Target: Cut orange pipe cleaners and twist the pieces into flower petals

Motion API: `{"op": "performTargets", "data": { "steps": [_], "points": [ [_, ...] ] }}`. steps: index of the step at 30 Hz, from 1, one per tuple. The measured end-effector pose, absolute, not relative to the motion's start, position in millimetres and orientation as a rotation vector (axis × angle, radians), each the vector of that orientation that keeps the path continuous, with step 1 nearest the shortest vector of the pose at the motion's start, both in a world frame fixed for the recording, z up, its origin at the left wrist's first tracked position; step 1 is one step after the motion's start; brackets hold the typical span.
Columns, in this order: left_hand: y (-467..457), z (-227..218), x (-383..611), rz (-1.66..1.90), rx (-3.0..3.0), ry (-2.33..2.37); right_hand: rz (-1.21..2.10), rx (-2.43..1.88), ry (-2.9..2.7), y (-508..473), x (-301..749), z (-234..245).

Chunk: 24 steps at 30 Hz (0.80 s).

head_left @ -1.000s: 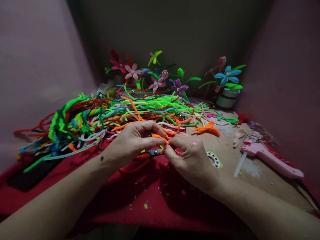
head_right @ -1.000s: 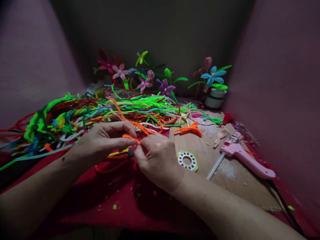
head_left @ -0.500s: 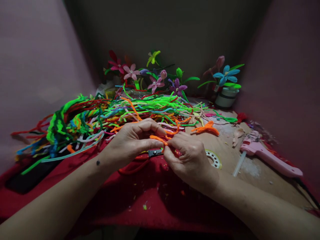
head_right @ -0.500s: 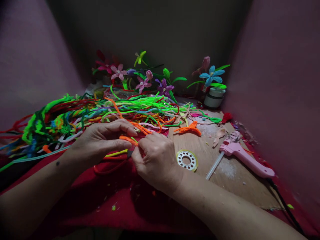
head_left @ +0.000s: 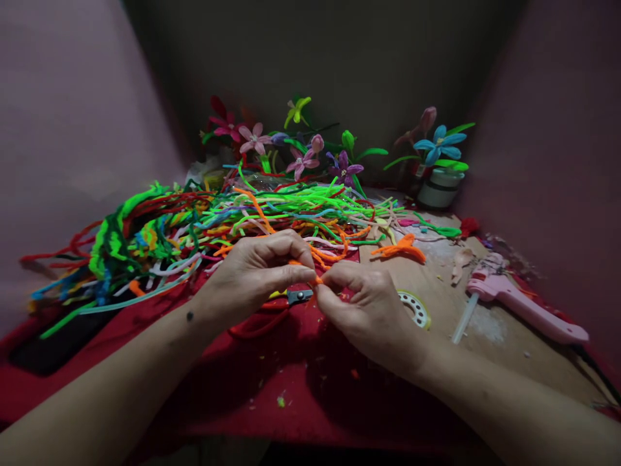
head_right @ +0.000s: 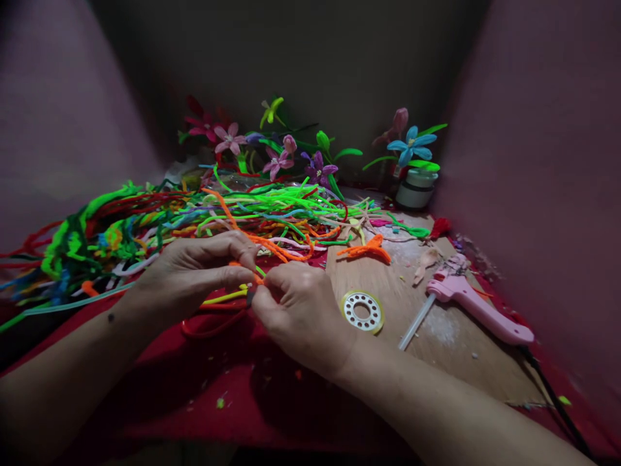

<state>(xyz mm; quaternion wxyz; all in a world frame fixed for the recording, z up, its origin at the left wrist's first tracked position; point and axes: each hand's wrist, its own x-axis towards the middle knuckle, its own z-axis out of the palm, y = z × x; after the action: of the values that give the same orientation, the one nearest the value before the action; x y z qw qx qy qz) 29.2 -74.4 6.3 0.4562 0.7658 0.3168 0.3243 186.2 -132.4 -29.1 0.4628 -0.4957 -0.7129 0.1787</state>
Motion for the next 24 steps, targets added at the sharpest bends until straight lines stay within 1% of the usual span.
{"op": "performTargets", "data": {
  "steps": [2,4,8,12,15,20,24],
  "points": [
    [-71.2,5.5,27.8,0.766,1.794,0.847,0.712,-1.242,-1.633,-131.3,186.9,-25.9],
    [-68.6,5.2,26.4,0.740,1.742,0.916,0.902,-1.234,-1.528,-129.5,187.8,-24.2],
    [-72.0,4.1,29.0,0.778,1.770,1.041,1.114,-1.203,-1.389,-126.3,188.7,-24.9],
    [-82.8,0.0,37.3,1.005,2.030,1.132,1.300,-1.180,-1.269,-125.1,187.9,-27.2],
    [-84.0,-2.1,40.1,1.120,2.202,1.126,1.390,-1.156,-1.193,-125.1,186.7,-27.4],
    [-71.0,0.0,35.5,0.860,1.822,1.098,1.390,-1.188,-1.167,-123.1,187.3,-29.5],
    [-69.3,3.5,34.8,0.815,1.769,1.076,1.375,-1.195,-1.212,-121.1,189.5,-33.0]
  ]
}}
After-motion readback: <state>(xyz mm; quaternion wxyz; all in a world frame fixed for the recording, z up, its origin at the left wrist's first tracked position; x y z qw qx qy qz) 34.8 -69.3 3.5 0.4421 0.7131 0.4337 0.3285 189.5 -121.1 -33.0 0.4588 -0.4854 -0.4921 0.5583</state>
